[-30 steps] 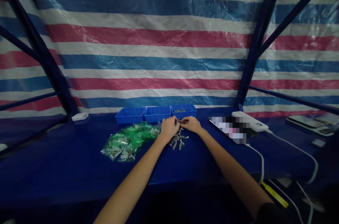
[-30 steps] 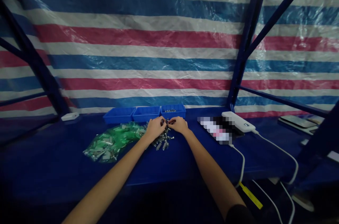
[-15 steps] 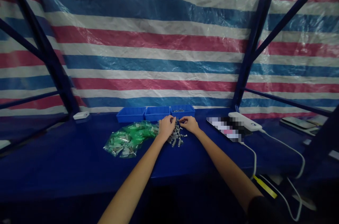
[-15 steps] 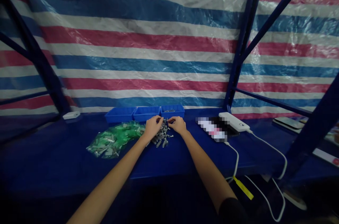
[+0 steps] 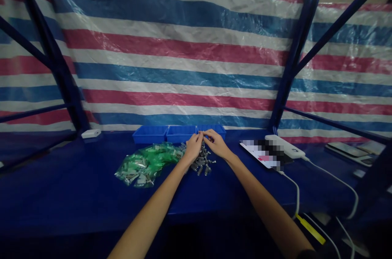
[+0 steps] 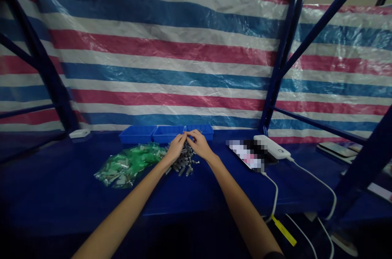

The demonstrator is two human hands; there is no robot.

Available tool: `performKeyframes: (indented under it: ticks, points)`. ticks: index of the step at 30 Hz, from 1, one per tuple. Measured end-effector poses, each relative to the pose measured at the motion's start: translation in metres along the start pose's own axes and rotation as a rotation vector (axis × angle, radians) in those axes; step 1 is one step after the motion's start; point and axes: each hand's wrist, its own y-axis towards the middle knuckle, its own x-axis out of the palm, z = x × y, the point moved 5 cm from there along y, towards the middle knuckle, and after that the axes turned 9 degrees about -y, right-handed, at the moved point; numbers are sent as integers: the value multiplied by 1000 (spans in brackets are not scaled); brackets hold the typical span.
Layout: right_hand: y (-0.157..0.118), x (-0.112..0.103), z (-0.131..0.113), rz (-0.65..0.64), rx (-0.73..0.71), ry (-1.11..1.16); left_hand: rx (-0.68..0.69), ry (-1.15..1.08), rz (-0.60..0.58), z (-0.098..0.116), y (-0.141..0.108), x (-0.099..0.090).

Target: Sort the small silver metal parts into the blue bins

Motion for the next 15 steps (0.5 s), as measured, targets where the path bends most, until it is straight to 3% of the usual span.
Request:
performKeyframes:
  ticks: [6, 10, 15]
  points:
    - [-2, 4, 11, 106, 287, 195, -68, -149, -25, -13, 7, 7]
    - [-3, 8, 16, 174, 361, 257, -73, -24, -7, -7, -1, 6]
    - [-7, -2, 43, 179, 564, 98, -135, 134, 56, 0, -4, -6]
